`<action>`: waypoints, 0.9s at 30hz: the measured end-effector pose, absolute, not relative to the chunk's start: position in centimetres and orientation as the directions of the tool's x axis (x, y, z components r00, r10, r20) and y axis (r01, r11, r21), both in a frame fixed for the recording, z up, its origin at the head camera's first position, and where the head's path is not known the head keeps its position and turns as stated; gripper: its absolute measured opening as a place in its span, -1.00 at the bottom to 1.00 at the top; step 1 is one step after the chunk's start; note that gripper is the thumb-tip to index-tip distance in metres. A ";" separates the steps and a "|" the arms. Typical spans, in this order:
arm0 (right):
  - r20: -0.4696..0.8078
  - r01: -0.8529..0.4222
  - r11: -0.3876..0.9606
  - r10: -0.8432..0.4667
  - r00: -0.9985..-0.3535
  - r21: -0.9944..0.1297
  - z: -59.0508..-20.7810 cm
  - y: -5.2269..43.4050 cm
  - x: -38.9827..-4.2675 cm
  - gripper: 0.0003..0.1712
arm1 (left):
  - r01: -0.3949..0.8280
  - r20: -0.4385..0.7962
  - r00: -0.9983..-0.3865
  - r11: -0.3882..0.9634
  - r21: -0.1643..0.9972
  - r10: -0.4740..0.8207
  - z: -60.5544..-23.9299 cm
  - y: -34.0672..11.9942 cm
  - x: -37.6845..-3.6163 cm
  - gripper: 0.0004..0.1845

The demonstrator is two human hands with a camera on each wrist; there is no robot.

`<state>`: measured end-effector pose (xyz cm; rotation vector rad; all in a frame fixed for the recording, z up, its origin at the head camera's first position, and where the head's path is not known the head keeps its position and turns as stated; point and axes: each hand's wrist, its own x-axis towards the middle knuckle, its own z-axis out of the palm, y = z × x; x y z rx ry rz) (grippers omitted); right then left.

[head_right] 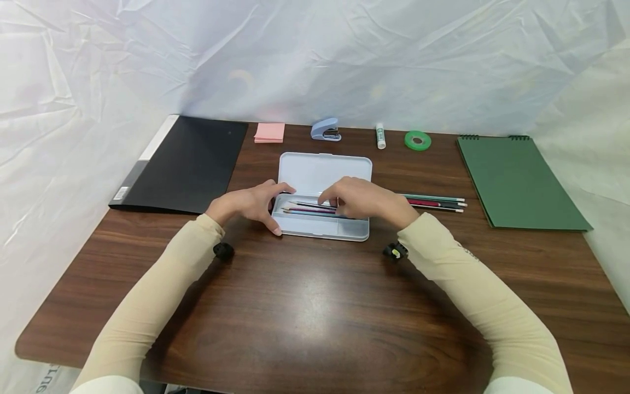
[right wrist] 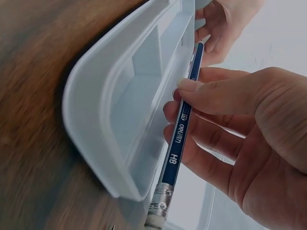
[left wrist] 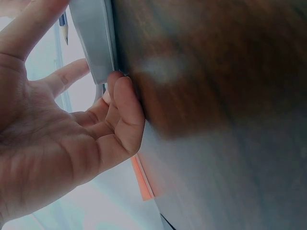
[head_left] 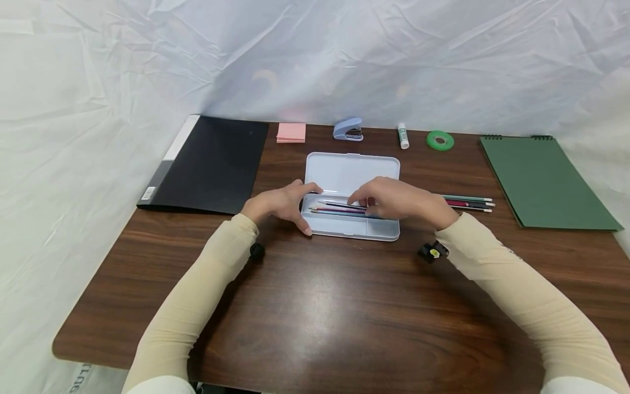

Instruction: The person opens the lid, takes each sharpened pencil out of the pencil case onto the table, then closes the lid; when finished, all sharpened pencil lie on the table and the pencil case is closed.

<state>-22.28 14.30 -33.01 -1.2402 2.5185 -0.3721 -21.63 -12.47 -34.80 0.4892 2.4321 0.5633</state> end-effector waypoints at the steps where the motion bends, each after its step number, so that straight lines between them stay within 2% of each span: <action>1: -0.159 -0.717 0.595 -0.798 -0.581 -0.363 -33.0 14.5 -22.3 -0.57 | 0.210 -0.460 -0.760 0.843 0.495 0.459 -34.8 -12.5 -21.6 0.06; 18: -0.128 -0.677 0.638 -0.755 -0.643 -0.366 -32.3 19.9 -21.8 -0.61 | 0.210 -0.463 -0.759 0.844 0.493 0.459 -34.7 -12.5 -21.6 0.07; 27: -0.137 -0.653 0.683 -0.718 -0.682 -0.329 -32.5 23.3 -21.4 -0.62 | 0.205 -0.466 -0.759 0.846 0.493 0.455 -34.8 -12.5 -21.6 0.07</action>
